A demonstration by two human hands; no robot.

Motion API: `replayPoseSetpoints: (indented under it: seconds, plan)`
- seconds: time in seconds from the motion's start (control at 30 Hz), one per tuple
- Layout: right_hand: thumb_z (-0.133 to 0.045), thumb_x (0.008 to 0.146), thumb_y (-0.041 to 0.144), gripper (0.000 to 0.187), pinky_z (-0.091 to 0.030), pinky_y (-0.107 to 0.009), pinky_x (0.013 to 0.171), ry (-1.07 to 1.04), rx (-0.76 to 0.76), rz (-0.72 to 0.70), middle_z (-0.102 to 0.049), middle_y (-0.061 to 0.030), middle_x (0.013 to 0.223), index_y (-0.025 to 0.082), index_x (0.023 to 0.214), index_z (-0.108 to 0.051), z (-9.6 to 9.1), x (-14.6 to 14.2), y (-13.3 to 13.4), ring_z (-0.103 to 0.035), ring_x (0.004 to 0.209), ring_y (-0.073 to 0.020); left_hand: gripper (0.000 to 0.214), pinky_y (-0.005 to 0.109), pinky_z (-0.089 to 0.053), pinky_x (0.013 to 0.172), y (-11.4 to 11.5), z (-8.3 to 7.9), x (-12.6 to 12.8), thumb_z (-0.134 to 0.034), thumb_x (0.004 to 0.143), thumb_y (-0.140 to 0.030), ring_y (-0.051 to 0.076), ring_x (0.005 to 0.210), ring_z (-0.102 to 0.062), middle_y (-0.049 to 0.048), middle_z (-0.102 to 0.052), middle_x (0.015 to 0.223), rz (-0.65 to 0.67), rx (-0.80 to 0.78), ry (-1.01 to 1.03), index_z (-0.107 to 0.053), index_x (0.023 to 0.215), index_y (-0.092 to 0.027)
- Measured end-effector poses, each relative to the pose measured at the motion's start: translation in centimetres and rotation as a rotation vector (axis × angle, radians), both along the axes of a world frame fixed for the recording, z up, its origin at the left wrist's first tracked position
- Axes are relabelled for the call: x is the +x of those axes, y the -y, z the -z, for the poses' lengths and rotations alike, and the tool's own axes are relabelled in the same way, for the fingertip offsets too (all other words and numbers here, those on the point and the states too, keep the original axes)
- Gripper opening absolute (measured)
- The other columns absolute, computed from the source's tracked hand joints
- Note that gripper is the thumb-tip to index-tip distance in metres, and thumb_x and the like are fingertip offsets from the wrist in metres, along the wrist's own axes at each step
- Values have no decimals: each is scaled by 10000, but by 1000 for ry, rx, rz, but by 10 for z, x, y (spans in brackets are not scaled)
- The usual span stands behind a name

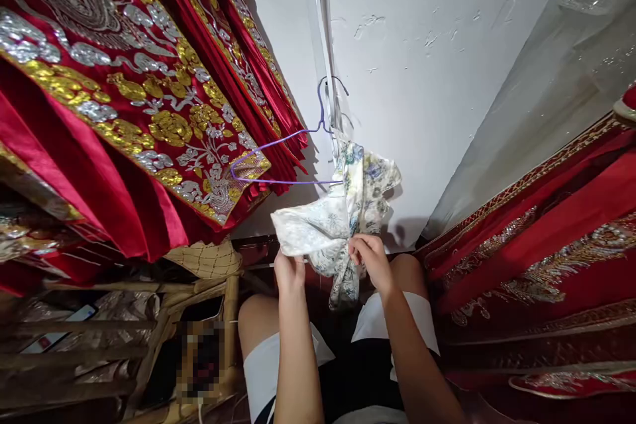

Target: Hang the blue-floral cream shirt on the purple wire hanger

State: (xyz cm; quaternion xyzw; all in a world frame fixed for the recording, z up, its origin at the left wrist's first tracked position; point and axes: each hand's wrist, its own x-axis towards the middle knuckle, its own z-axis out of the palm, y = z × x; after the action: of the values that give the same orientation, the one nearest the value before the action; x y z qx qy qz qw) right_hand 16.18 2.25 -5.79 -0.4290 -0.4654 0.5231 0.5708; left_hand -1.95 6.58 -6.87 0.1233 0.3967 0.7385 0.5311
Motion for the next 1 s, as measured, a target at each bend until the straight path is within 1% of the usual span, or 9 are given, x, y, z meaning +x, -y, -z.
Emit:
replayPoseSetpoints:
  seconds: [0.07, 0.2, 0.37, 0.5, 0.57, 0.67, 0.8, 0.9, 1.0]
  plan:
    - [-577, 824, 368, 332, -332, -265, 506, 136, -60, -91, -428, 52, 396, 212, 532, -555, 5, 15, 0, -374, 414, -105, 11, 215, -533, 720, 6, 0, 7, -676, 837, -144, 136, 742, -668, 23, -685, 761, -21, 5, 3, -668, 830, -149]
    - [-599, 835, 429, 338, -383, -291, 569, 352, -186, -236, -546, 9, 516, 218, 572, -594, 11, 31, -1, -487, 524, -149, 294, 214, -503, 679, 24, -27, 10, -851, 731, -371, 125, 695, -611, -5, -655, 793, 133, 284, -120, -632, 800, -186]
    - [-563, 847, 725, 493, -480, -357, 841, 92, -155, -101, -712, -65, 954, 255, 903, -702, 1, 12, -3, -624, 947, -248, 227, 306, -503, 873, 56, -59, 29, -704, 907, -420, 219, 978, -646, 73, -679, 1027, 433, 542, -662, -682, 858, -199]
    - [-380, 780, 941, 837, -500, -393, 872, -185, -138, -540, -708, -107, 952, 206, 1028, -694, -28, -6, -5, -637, 1028, -288, 182, 394, -386, 1127, 59, -67, 27, -613, 977, -381, 267, 1298, -538, 104, -614, 1241, 434, 590, -929, -662, 1067, -231]
    - [-584, 714, 892, 760, -509, -360, 785, -104, -73, -773, -684, -79, 835, 178, 955, -677, -47, -6, -7, -644, 886, -254, 321, 402, -383, 1134, 52, -66, 14, -576, 987, -460, 267, 1327, -519, 112, -584, 1331, 465, 566, -936, -582, 1233, -255]
    - [-882, 625, 529, 505, -479, -275, 654, 196, 10, -936, -640, -1, 733, 161, 876, -643, -75, 8, -17, -591, 694, -162, 473, 383, -462, 1023, 44, -58, -9, -434, 1006, -602, 273, 1164, -605, 109, -664, 1236, 806, 491, -1019, -605, 1213, -213]
    - [-737, 697, 267, 234, -479, -261, 627, 544, 149, -514, -688, -16, 796, 156, 891, -669, -101, 39, -57, -617, 694, -170, 528, 302, -480, 739, 40, -48, -40, -459, 974, -623, 246, 829, -636, 55, -718, 873, 1074, 251, -1364, -657, 826, -156]
    - [-661, 718, 244, 347, -516, -330, 786, 684, 381, -4, -731, -76, 1067, 176, 1056, -697, -104, 57, -101, -671, 927, -254, 452, 287, -442, 686, 32, -52, -66, -514, 950, -567, 242, 748, -632, 43, -708, 782, 921, 135, -1675, -657, 775, -176]
    - [-630, 777, 276, 461, -485, -388, 923, 792, 460, 65, -705, -96, 1278, 211, 1230, -690, -93, 68, -136, -638, 1140, -305, 348, 330, -469, 767, 17, -62, -86, -615, 884, -502, 252, 680, -628, 45, -676, 669, 729, 125, -1770, -648, 683, -220]
